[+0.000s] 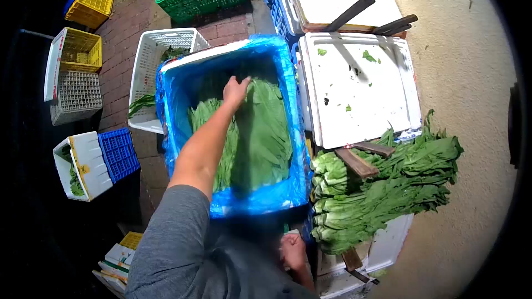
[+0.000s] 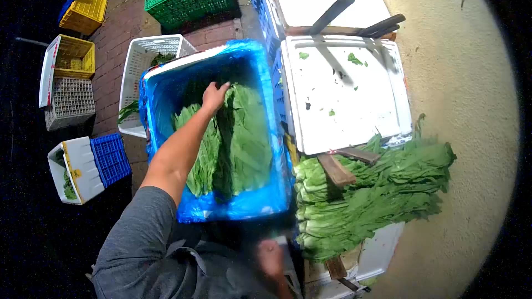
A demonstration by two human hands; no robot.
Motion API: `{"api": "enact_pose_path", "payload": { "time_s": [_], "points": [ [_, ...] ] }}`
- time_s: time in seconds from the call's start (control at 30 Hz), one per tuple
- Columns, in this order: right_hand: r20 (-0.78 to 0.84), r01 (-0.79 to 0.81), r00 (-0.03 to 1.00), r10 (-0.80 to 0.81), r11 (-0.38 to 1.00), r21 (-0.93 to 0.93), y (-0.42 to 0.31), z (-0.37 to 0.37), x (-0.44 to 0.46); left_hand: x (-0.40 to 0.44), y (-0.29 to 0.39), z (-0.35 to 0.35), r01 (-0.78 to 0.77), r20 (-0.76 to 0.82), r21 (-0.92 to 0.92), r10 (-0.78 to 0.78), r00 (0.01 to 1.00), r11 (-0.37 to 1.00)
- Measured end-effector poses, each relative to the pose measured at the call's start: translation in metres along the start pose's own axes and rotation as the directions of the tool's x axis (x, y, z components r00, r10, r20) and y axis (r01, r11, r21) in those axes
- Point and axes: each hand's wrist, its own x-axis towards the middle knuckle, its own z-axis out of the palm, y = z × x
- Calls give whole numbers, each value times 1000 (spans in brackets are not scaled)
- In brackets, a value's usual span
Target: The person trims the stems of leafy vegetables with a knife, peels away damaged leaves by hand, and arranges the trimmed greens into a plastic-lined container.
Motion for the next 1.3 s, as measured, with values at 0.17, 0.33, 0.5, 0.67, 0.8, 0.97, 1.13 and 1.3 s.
{"api": "enact_pose_path", "payload": {
  "time_s": [0.17, 0.33, 0.5, 0.67, 0.8, 0.97, 1.13, 1.3],
  "points": [
    [194, -128, 978, 73, 948, 290, 56, 30, 24, 59, -4, 20, -97, 206, 173, 61, 977, 980],
    [306, -39, 945, 119, 967, -253, 82, 40, 39, 123, -73, 89, 56, 407, -12, -46, 912, 998],
    [326, 413, 896, -302, 836, -360, 77, 41, 20, 91, -21, 38, 544, 465, -240, -397, 791, 804],
    [318, 410, 891, -324, 875, -257, 50, 44, 22, 89, -32, 60, 349, 302, -231, -274, 913, 908],
    [355, -122, 926, 130, 992, -45, -76, 61, 25, 135, -106, 109, 577, 502, -396, -358, 788, 715],
    [62, 612, 747, -661, 648, -453, -186, 123, 145, 133, -105, 124, 497, 409, -393, -337, 848, 773],
    [-160, 429, 700, -696, 589, -684, -203, 162, 238, 135, -112, 104, 528, 469, -466, -308, 828, 710],
    [-250, 249, 822, -511, 718, -650, -226, 172, 242, 82, -36, 46, 358, 378, -373, -212, 901, 856]
  ]
}}
